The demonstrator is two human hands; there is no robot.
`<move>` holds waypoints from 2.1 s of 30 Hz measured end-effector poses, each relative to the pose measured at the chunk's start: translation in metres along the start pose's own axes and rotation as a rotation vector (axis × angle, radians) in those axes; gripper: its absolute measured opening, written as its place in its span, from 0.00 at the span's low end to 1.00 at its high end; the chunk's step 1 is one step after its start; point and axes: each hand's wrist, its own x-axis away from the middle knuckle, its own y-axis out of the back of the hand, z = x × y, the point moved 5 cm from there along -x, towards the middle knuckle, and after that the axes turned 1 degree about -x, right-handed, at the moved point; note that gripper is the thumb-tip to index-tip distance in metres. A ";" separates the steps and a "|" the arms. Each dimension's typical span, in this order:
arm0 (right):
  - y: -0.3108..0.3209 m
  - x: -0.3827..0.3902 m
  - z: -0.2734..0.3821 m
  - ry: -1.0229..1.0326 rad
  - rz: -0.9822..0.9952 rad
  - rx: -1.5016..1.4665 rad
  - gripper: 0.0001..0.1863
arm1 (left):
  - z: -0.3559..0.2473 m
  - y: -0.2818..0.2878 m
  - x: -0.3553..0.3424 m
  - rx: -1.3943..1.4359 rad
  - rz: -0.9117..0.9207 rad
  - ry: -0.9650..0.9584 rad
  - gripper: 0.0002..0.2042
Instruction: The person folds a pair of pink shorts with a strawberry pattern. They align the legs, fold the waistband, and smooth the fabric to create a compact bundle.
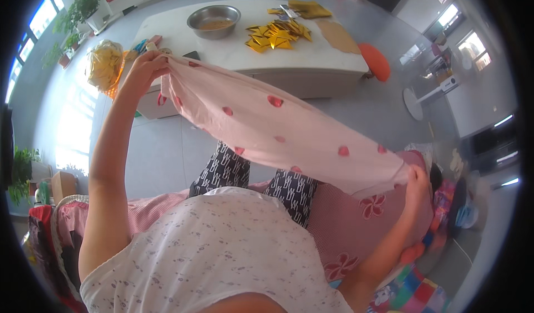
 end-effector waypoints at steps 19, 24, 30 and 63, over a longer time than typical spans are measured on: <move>-0.174 0.184 -0.023 0.157 -0.130 0.046 0.11 | 0.233 0.122 0.128 -0.477 -0.270 0.156 0.09; -0.177 0.206 -0.019 0.065 -0.253 0.035 0.13 | 0.243 0.086 0.157 -0.087 -0.460 0.456 0.12; -0.190 0.215 -0.031 -0.157 -0.214 -0.243 0.09 | 0.249 0.104 0.142 -0.090 -0.482 0.459 0.11; -0.222 0.173 0.002 -1.120 0.038 -1.882 0.19 | 0.242 0.071 0.119 1.150 -0.656 1.036 0.22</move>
